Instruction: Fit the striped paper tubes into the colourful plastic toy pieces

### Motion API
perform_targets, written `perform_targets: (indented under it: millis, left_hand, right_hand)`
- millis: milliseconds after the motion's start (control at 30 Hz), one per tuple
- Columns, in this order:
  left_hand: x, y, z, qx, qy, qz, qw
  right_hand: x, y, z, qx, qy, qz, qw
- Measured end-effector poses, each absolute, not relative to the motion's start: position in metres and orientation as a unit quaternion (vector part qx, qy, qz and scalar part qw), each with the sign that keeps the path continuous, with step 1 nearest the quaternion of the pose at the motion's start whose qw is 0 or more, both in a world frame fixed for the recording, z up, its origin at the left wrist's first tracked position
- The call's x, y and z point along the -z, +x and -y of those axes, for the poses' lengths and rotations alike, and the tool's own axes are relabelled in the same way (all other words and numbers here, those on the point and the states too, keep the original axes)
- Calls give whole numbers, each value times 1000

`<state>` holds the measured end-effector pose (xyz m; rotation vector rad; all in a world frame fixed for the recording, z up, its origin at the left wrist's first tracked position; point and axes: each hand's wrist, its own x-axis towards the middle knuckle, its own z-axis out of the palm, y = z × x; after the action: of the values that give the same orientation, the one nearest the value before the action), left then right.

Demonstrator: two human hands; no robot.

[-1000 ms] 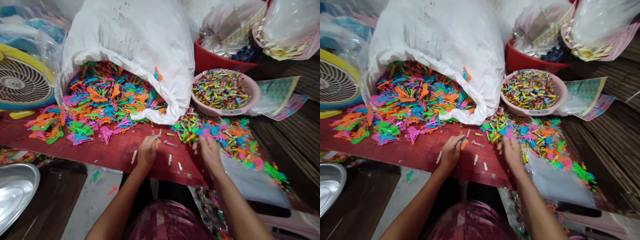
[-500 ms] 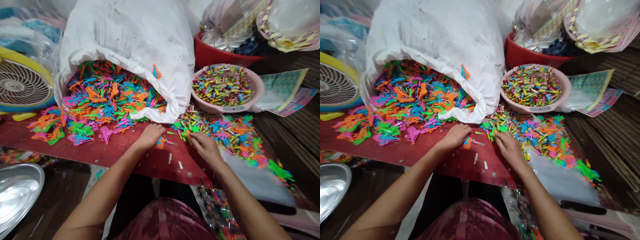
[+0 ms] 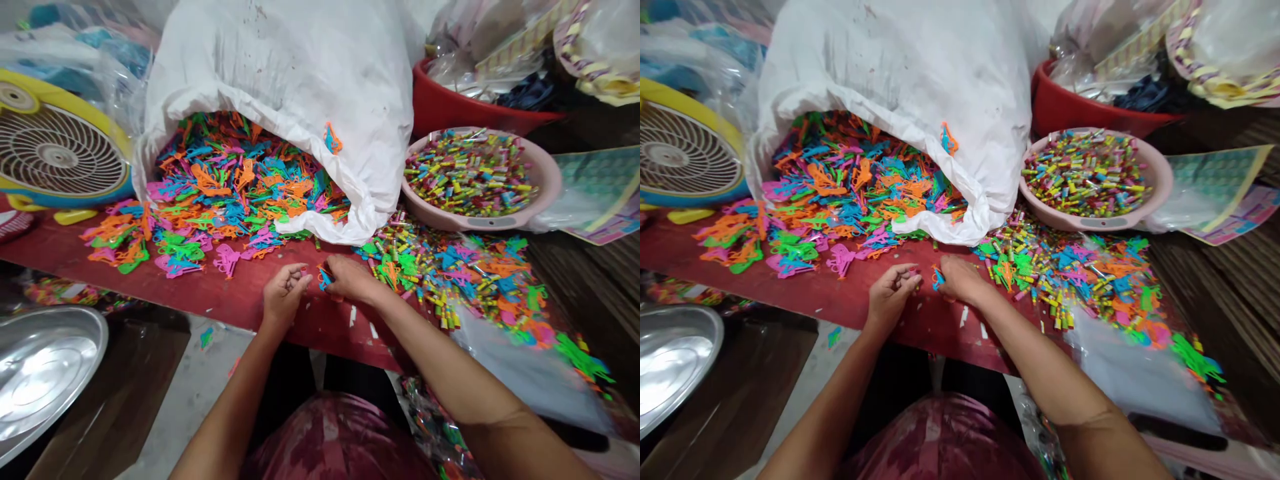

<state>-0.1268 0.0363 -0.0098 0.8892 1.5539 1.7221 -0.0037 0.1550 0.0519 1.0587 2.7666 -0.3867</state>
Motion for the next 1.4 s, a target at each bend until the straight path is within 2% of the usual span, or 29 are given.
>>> perform_targets:
  millis: [100, 233, 300, 433, 567, 733, 967, 1200, 1400]
  left_hand:
    - [11, -123, -33, -637, 340, -599, 346]
    - [11, -109, -35, -643, 350, -581, 356]
    - [9, -99, -40, -641, 360, -574, 360]
    - [5, -83, -50, -628, 383, -557, 386]
    - [6, -76, -55, -628, 400, -535, 399]
    - [10, -75, -55, -628, 416, -529, 391]
    - [10, -77, -54, -631, 409, -506, 423]
    - [3, -88, -48, -606, 436, -430, 509]
    - [2, -88, -47, -570, 484, -419, 515]
  right_hand:
    - [-52, 9, -164, 214, 381, -899, 23]
    - [-53, 36, -158, 543, 454, -665, -239]
    - [-52, 47, -147, 622, 443, -554, -332]
    - [-46, 54, -123, 640, 418, -485, -424]
    - [-38, 51, -112, 626, 407, -466, -476]
    - [-31, 54, -110, 622, 405, -501, -445]
    - [-33, 64, -111, 513, 392, -684, -339]
    - [-71, 85, -129, 419, 207, -872, -146]
    - [-92, 88, -137, 245, 146, -952, -106]
